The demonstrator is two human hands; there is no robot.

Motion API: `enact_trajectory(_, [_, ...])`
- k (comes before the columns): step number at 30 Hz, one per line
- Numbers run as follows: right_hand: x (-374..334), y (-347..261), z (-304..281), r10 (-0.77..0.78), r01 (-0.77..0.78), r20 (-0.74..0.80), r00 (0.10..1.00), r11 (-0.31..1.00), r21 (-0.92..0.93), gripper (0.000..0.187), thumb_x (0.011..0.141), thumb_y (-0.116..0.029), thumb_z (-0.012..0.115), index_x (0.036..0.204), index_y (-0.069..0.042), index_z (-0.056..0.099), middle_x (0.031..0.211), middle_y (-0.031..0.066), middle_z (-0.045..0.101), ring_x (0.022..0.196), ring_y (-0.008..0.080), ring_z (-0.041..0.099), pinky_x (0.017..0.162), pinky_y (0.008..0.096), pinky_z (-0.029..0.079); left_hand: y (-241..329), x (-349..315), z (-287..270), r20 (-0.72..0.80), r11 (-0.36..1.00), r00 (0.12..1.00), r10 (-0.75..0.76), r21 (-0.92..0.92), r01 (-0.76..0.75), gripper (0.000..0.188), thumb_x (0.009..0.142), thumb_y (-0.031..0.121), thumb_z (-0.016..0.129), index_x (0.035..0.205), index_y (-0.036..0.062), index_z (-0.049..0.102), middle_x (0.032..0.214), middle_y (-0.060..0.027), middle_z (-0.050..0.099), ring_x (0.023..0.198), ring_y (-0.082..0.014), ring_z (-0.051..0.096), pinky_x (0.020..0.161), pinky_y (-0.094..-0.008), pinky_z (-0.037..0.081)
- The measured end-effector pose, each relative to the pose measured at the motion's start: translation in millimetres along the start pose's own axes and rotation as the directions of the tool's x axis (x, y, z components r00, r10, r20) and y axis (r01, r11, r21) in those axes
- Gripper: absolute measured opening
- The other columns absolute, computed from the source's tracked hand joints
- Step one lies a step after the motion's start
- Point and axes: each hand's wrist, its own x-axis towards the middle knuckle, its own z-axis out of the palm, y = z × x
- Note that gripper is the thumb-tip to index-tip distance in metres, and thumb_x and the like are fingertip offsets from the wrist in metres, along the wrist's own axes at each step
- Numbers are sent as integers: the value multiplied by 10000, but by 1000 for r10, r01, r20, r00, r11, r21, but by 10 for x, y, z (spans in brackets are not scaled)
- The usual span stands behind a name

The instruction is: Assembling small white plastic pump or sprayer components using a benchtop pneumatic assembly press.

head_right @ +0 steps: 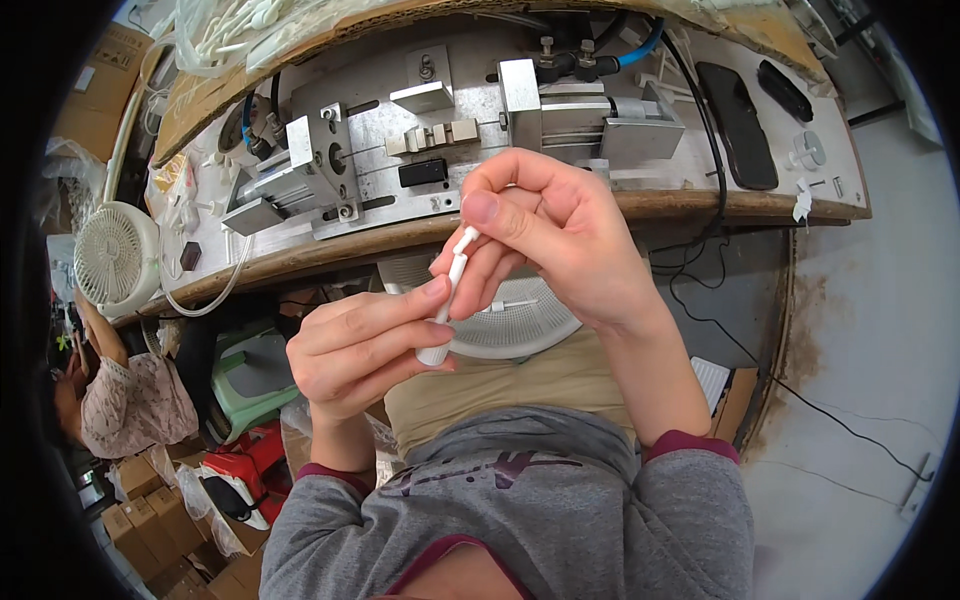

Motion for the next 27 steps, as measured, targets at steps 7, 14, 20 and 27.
enact_trajectory(7, [13,-50,-52,27,-22,105,994,998,-54,169,1022,-128,544,1015,39,518,835,227,707,584,279,714,501,310,575,8,-53,-10,6,1000,1000,23,6,-23,260,675,63,800,914,-31,760,1115,-158,729,800,-219,732,659,-294,595])
enact_trajectory(14, [-55,-135,123,53,-40,41,998,960,-278,67,978,-37,599,943,20,604,736,83,689,590,136,688,498,220,504,-21,-95,-25,67,999,998,18,46,-21,284,664,82,817,921,-25,760,1138,-157,723,785,-221,731,634,-289,582])
enact_trajectory(20, [121,-173,225,67,-74,-30,997,895,-440,81,963,-25,601,1030,20,609,780,78,697,527,78,604,457,193,408,-17,-55,-85,28,978,1000,-3,207,-3,324,641,92,849,935,-10,760,1119,-167,729,791,-223,729,643,-284,569])
enact_trajectory(27, [1370,-893,285,-601,408,345,720,-36,-912,211,945,-123,656,1100,19,672,907,67,726,690,107,651,592,216,497,-54,182,-185,-208,901,960,-186,354,252,361,645,38,844,993,13,752,1243,-156,670,826,-195,689,694,-301,571])
